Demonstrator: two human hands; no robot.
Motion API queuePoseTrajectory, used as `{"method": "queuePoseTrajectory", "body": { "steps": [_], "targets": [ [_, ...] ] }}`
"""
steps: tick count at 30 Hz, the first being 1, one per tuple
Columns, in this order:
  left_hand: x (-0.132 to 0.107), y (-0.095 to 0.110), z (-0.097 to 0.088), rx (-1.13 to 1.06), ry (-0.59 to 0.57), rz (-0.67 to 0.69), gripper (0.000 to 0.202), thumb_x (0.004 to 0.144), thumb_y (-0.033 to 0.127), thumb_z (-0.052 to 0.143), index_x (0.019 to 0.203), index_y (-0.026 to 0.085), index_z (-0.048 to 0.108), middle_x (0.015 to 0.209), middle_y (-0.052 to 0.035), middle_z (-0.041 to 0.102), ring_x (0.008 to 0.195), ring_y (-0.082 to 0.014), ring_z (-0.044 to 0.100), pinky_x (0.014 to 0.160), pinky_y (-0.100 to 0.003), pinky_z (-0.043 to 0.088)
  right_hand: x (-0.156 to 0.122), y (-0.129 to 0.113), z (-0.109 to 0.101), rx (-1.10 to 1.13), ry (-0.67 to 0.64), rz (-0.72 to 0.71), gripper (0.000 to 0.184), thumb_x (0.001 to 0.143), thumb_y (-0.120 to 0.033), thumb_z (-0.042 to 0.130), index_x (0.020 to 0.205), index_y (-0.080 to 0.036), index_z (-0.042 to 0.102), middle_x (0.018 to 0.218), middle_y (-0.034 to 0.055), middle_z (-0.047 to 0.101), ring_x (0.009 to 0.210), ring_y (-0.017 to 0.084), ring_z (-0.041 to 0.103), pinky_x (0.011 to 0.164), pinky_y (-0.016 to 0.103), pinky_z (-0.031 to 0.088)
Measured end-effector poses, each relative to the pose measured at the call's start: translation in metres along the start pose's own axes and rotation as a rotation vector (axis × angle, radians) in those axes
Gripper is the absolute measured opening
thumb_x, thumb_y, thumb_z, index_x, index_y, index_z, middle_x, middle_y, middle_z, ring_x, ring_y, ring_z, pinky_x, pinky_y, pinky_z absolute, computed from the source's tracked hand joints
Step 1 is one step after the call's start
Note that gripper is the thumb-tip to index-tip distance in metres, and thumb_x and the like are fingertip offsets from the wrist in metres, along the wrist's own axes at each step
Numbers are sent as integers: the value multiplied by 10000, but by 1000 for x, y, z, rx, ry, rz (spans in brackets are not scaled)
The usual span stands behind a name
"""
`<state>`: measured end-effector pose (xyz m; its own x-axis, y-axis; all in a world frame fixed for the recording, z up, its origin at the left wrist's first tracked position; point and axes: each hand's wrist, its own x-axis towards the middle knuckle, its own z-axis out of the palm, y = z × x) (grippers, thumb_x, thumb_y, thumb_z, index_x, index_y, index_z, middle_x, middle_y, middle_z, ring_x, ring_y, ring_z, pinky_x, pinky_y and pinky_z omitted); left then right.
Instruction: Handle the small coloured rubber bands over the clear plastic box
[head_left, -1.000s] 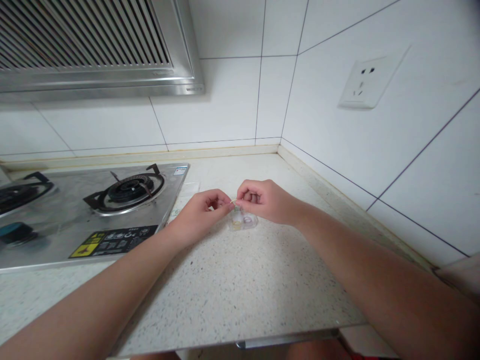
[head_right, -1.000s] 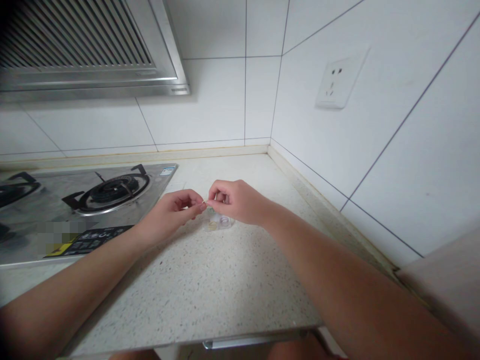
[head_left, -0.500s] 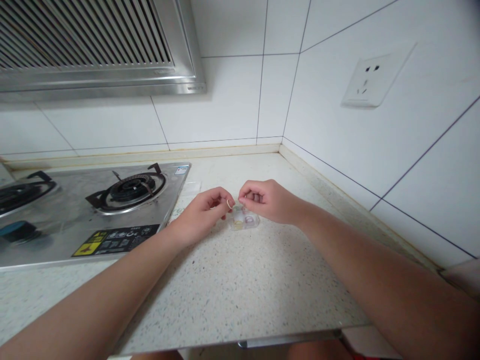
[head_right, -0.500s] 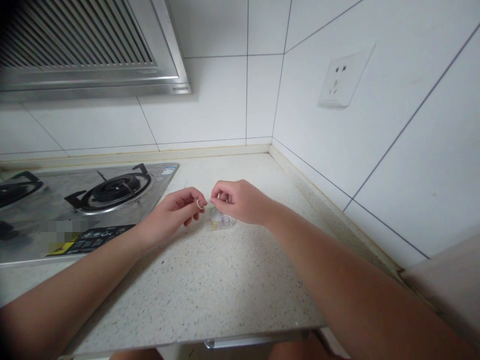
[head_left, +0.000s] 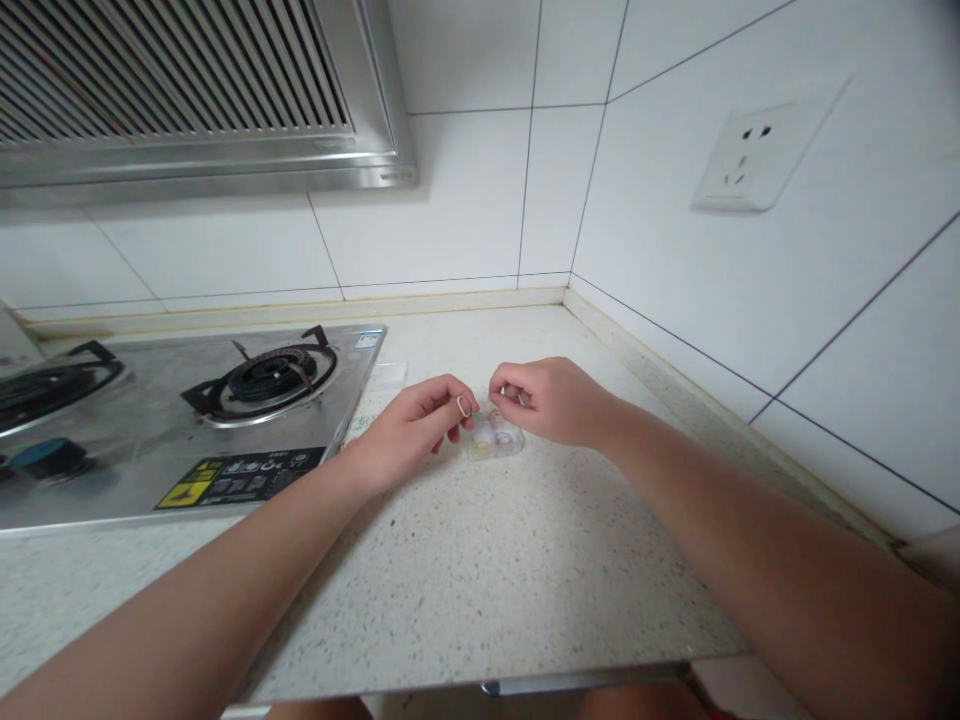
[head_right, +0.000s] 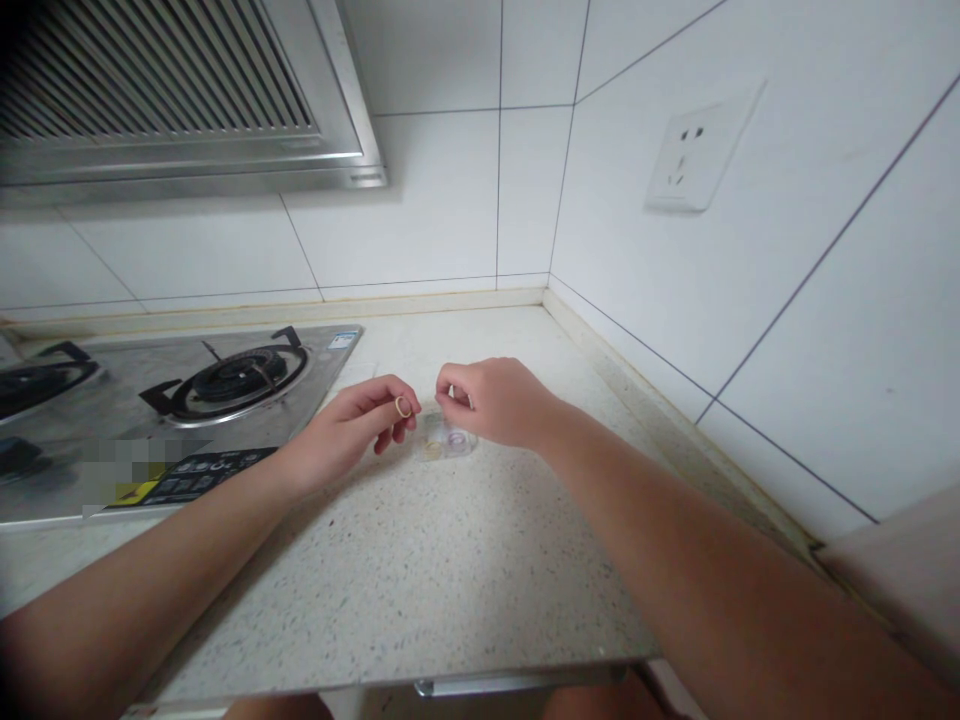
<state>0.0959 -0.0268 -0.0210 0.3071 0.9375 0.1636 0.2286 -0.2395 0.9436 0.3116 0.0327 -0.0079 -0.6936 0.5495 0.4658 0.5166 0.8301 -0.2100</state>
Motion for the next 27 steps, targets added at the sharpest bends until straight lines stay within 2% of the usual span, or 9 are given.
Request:
{"method": "queuePoseTrajectory", "body": {
  "steps": [13, 27],
  "targets": [
    [-1, 5, 0, 25, -8, 8, 134, 902, 263, 530, 889, 162, 618, 699, 17, 576, 610, -97, 505, 548, -231, 378, 0, 1, 0, -34, -6, -38, 153, 902, -289, 558, 886, -191, 674, 647, -29, 630, 546, 83, 502, 586, 244, 291],
    [-1, 10, 3, 97, 19, 12, 184, 892, 328, 583, 833, 156, 610, 656, 33, 550, 557, -79, 453, 521, -217, 341, -1, 2, 0, -46, 6, -35, 141, 898, -294, 565, 889, -201, 670, 650, -35, 631, 565, 85, 518, 590, 249, 297]
  ]
}}
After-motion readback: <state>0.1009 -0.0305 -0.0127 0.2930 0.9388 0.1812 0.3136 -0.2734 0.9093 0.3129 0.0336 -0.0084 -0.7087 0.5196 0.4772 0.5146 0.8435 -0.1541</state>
